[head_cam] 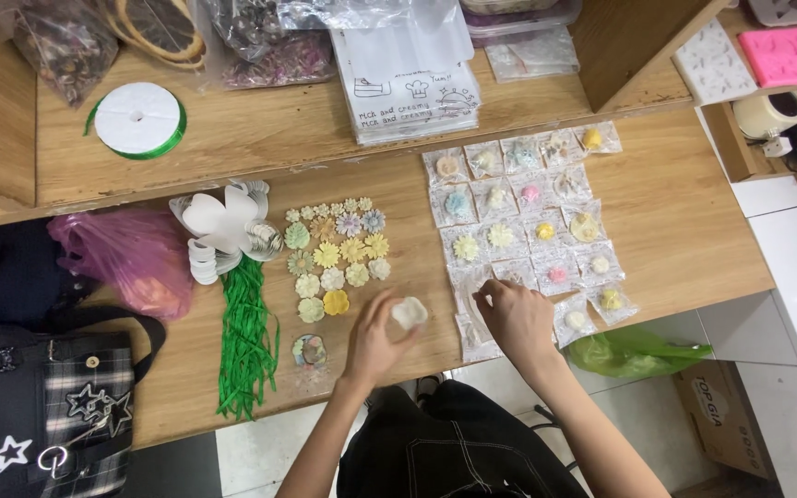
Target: The person picks up small flower-shaped wax melts from the table, places each one into a small clear plastic bag, and sets the filled bags in a grid on the table. They occasionally pick up a printed paper insert and place it into a bag before sealing it.
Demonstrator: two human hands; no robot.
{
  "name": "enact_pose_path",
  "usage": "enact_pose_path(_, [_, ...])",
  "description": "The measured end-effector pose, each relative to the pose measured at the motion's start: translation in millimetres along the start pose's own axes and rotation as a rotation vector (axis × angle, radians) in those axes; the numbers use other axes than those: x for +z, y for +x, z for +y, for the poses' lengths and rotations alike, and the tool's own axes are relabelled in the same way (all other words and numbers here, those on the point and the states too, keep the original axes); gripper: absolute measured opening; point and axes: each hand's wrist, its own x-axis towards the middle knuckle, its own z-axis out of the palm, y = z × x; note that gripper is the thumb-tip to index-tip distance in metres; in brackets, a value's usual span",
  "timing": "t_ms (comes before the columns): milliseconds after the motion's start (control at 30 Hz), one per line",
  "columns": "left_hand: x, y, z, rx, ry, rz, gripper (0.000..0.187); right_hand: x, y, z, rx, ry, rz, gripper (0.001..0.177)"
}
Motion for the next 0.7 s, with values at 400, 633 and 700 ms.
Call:
enact_pose_path(400, [-4.3, 15.1, 67.0, 0.242, -0.424, -0.128, 0.066, 0.8, 2.3, -4.5, -0.114, -0.002, -0.129, 0.012])
enact_pose_path(633, [-5.3, 24.0, 60.2, 0.283, -0.259, -0.096, 0.075, -5.3, 0.5, -5.3, -0.096, 0.092, -0.068, 0.016])
enact_pose_path(700, [-6.6, 25.4, 61.3, 0.225, -0.214, -0.143, 0.073, -8.5, -0.2, -5.4, -0.106, 0.133, -0.072, 0.015])
